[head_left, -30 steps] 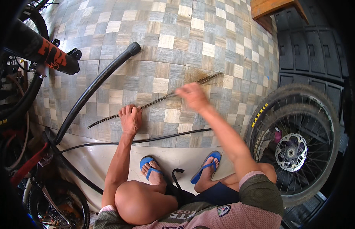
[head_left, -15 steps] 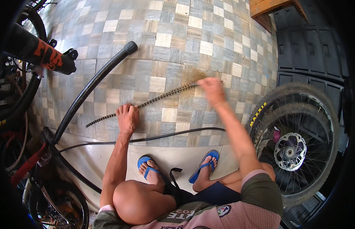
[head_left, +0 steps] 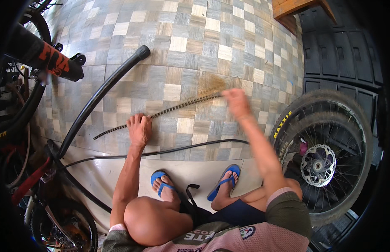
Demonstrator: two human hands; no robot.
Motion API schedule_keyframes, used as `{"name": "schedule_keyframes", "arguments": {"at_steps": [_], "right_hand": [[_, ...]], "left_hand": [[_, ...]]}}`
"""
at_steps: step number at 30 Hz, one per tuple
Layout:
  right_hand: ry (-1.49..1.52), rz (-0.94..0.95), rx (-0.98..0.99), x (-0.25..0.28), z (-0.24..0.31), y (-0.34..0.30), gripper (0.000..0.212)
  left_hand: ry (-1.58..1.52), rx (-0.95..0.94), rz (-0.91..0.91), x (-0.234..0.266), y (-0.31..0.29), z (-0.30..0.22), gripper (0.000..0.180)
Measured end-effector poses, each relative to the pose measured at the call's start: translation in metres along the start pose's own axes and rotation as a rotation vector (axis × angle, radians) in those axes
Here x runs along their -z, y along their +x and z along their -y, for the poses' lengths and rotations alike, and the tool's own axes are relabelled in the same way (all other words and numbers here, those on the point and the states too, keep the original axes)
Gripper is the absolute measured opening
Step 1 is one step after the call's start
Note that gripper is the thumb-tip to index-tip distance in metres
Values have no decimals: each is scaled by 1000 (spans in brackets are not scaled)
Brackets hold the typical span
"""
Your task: The person sits on the floor and scrubs a bicycle chain with a brush, then moves to a workbench to dip the brush into a container of liquid. The chain is handled and scrubbed repeatedly on the floor before the person stands and prepares cleaning supplies.
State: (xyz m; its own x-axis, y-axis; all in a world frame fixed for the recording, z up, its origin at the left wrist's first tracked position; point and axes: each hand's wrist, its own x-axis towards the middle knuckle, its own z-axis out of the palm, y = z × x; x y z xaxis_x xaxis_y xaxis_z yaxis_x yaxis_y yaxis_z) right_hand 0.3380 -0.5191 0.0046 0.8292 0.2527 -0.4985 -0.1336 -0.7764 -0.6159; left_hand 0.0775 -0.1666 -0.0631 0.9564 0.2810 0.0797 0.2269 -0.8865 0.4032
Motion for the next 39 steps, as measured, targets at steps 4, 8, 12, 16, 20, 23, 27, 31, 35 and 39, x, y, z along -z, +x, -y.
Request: {"name": "schedule_keyframes", "arguments": {"at_steps": [4, 8, 12, 16, 20, 23, 27, 31, 35, 39], "right_hand": [[-788, -291, 214, 111, -40, 16, 51], [-77, -213, -25, 21, 9, 16, 23], [-278, 104, 312, -68, 17, -8, 44], [-706, -230, 395, 51, -48, -12, 24], [-626, -345, 241, 78, -36, 2, 21], [-116, -91, 61, -17, 6, -6, 26], [-327, -166, 151, -42, -13, -22, 23], [-729, -340, 368, 64, -62, -19, 20], [-146, -209, 69, 20, -24, -8, 38], [-213, 26, -103, -50, -2, -17, 27]], "left_hand": [[12, -46, -33, 2, 3, -4, 16], [-5, 4, -7, -1, 1, -4, 14], [-12, 9, -24, -3, -2, 1, 15], [-9, -24, -18, 0, -3, 0, 12], [6, -17, -19, 0, 0, -3, 10], [-28, -22, -43, -2, -2, -1, 13], [-10, -5, -19, -3, -4, 0, 15], [10, -27, -23, 0, -1, -1, 14], [14, -51, -60, -1, 1, -1, 12], [-21, -12, -41, -4, -2, 1, 12]]}}
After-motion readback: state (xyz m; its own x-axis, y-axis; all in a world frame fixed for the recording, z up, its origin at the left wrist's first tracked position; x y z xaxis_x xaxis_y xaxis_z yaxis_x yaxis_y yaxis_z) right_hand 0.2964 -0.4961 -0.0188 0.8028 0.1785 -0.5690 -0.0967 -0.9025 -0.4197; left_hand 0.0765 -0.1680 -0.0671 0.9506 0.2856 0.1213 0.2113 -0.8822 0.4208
